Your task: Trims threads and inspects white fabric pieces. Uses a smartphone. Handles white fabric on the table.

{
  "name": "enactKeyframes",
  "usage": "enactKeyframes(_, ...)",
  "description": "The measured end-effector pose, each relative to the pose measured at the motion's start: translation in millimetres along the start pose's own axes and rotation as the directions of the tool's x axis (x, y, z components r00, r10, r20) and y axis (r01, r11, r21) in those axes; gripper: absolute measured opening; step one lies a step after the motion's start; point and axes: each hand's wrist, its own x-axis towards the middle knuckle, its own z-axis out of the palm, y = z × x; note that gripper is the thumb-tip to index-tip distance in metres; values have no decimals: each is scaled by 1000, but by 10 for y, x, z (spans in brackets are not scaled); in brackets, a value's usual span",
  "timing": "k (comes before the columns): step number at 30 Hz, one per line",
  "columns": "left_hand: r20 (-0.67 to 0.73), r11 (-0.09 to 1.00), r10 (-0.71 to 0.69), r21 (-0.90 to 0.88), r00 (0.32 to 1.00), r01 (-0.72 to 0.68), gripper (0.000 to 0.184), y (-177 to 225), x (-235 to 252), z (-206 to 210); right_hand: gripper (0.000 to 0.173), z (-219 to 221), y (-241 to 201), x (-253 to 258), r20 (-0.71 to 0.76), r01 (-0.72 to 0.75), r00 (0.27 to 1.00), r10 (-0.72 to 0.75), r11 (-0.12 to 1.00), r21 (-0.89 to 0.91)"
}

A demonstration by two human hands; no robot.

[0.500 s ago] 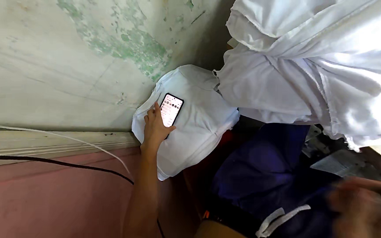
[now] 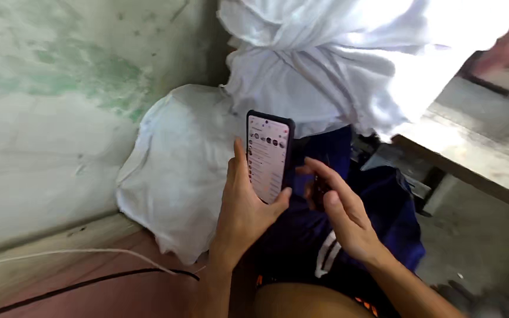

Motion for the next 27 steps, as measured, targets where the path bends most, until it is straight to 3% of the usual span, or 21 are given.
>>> enactKeyframes(3, 135, 982, 152, -131, 979, -135, 123, 397, 14, 256, 79, -122, -130, -61, -161, 54, 986, -46, 998, 44)
enactKeyframes(6, 293, 946, 290, -233, 911, -226, 120, 593, 15, 421, 72, -162, -216, -243, -336, 103, 939, -80, 993, 53)
enactKeyframes(9, 394, 839, 393, -523, 831, -150, 104, 637, 47, 436, 68, -242, -237, -415, -436, 64, 899, 43, 972, 227)
enactKeyframes(11, 427, 730, 427, -683, 797, -25, 80, 623, 65, 459, 74, -298, -195, -486, -440, 20, 886, 146, 936, 351)
enactKeyframes(14, 473, 610, 409, -778, 780, 151, 72, 578, 51, 540, 79, -316, -122, -518, -422, -9, 880, 218, 896, 445)
enactKeyframes(17, 523, 528, 330, -792, 786, 305, 72, 541, 17, 604, 79, -337, -79, -531, -383, -15, 903, 197, 904, 428)
enactKeyframes(19, 542, 501, 239, -780, 806, 376, 61, 538, -40, 631, 78, -367, -65, -576, -345, -46, 918, 195, 917, 395)
enactKeyframes(22, 520, 487, 95, -768, 849, 416, 39, 606, -76, 630, 72, -436, -79, -577, -272, -78, 944, 187, 928, 365)
enactKeyframes(27, 496, 486, 15, -762, 868, 427, 37, 583, -38, 542, 59, -510, 3, -597, -144, -83, 981, 131, 951, 298)
